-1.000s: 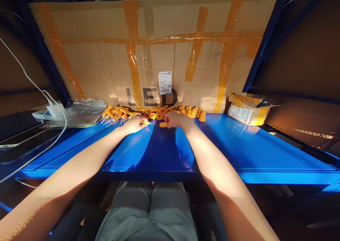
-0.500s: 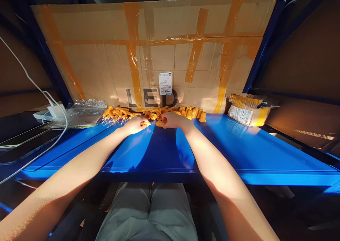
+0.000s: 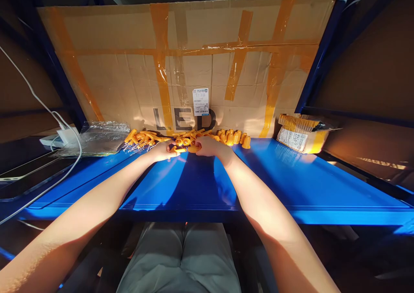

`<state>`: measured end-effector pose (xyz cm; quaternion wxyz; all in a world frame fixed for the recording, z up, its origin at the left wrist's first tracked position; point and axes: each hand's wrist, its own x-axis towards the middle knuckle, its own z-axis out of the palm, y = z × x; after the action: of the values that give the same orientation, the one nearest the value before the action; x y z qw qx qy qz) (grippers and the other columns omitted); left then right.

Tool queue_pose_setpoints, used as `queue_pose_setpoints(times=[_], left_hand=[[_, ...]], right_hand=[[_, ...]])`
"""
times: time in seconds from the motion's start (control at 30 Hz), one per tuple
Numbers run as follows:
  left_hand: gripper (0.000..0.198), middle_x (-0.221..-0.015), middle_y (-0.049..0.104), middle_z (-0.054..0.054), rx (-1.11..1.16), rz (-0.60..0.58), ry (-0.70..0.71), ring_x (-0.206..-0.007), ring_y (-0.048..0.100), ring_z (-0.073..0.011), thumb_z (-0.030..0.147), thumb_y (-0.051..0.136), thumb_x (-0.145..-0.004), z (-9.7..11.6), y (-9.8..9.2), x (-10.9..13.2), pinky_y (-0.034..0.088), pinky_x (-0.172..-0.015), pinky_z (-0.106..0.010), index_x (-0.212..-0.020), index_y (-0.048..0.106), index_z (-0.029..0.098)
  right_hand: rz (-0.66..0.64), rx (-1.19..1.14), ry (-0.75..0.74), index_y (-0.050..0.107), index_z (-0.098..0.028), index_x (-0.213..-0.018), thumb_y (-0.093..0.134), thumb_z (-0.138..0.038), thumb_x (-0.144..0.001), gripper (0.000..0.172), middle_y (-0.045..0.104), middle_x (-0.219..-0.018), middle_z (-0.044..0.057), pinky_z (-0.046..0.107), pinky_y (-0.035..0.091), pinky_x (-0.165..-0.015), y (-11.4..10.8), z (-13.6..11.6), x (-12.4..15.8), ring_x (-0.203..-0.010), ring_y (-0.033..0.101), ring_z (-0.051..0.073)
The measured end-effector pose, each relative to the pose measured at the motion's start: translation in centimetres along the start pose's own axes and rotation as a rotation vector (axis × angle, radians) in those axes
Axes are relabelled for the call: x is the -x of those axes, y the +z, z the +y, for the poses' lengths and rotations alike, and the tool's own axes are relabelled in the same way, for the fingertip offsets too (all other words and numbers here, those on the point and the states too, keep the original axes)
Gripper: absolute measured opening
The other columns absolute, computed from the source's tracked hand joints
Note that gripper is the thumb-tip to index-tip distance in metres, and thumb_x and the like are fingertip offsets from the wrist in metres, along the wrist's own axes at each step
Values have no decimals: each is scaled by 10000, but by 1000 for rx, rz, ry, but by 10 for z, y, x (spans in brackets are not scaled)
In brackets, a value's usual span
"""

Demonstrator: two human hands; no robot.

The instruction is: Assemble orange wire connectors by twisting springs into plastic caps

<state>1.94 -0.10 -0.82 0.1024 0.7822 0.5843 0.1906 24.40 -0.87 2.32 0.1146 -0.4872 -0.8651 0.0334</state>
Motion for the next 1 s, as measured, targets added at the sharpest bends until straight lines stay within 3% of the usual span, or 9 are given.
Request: queue_pose_setpoints(times=[0.1, 0.27, 0.4, 0.57, 0.7, 0.8, 1.0], left_hand=[[496, -646, 701, 33, 116, -78, -51, -661, 728, -205, 326, 678, -787, 2, 1, 1, 567, -776, -334, -1256, 598, 185], [290, -645, 712, 12, 114, -29, -102, -725, 732, -229, 267, 658, -760, 12, -3, 6, 569, -730, -330, -1041, 683, 201], [196, -657, 720, -7, -10, -56, -33, -749, 725, -242, 239, 600, -770, 21, -8, 9, 563, -775, -372, -943, 679, 193], [229, -693, 728, -16, -138, -50, 32, -802, 726, -255, 240, 573, -762, 24, -12, 12, 557, -752, -353, -964, 677, 211], [259, -739, 744, -13, -192, -19, -1, -868, 716, -259, 264, 586, -743, 22, -14, 11, 551, -739, -340, -979, 689, 237], [276, -744, 749, -14, -187, -29, -29, -860, 712, -254, 269, 582, -739, 22, -14, 10, 548, -739, -343, -988, 696, 231], [261, -707, 742, -17, -161, -40, -26, -837, 719, -248, 258, 580, -721, 20, -13, 8, 549, -715, -327, -948, 703, 221]], right_hand=[[33, -9, -19, 642, -164, -866, 696, -153, -752, 126, 673, -892, 36, 233, 361, -624, 3, 5, -3, -755, 582, 154], [49, -68, -50, 686, -158, -916, 700, -165, -756, 160, 690, -930, 37, 233, 388, -651, 6, 16, -6, -774, 593, 151], [35, -186, -57, 706, -164, -978, 696, -174, -771, 207, 696, -948, 27, 229, 410, -654, 5, 21, -4, -764, 596, 135], [24, -316, -18, 713, -160, -1025, 722, -220, -794, 238, 703, -867, 21, 243, 456, -667, 9, 21, -6, -755, 632, 144], [-16, -536, 66, 674, -160, -1053, 714, -257, -846, 233, 699, -814, 21, 225, 490, -592, 18, 21, -11, -688, 653, 133], [-11, -680, 84, 651, -160, -1032, 781, -249, -802, 278, 689, -805, 16, 203, 509, -560, 21, 25, -12, -665, 659, 120], [-104, -957, 83, 605, -158, -995, 796, -68, -750, 324, 699, -836, 11, 243, 602, -735, 19, 37, -6, -752, 713, 126]])
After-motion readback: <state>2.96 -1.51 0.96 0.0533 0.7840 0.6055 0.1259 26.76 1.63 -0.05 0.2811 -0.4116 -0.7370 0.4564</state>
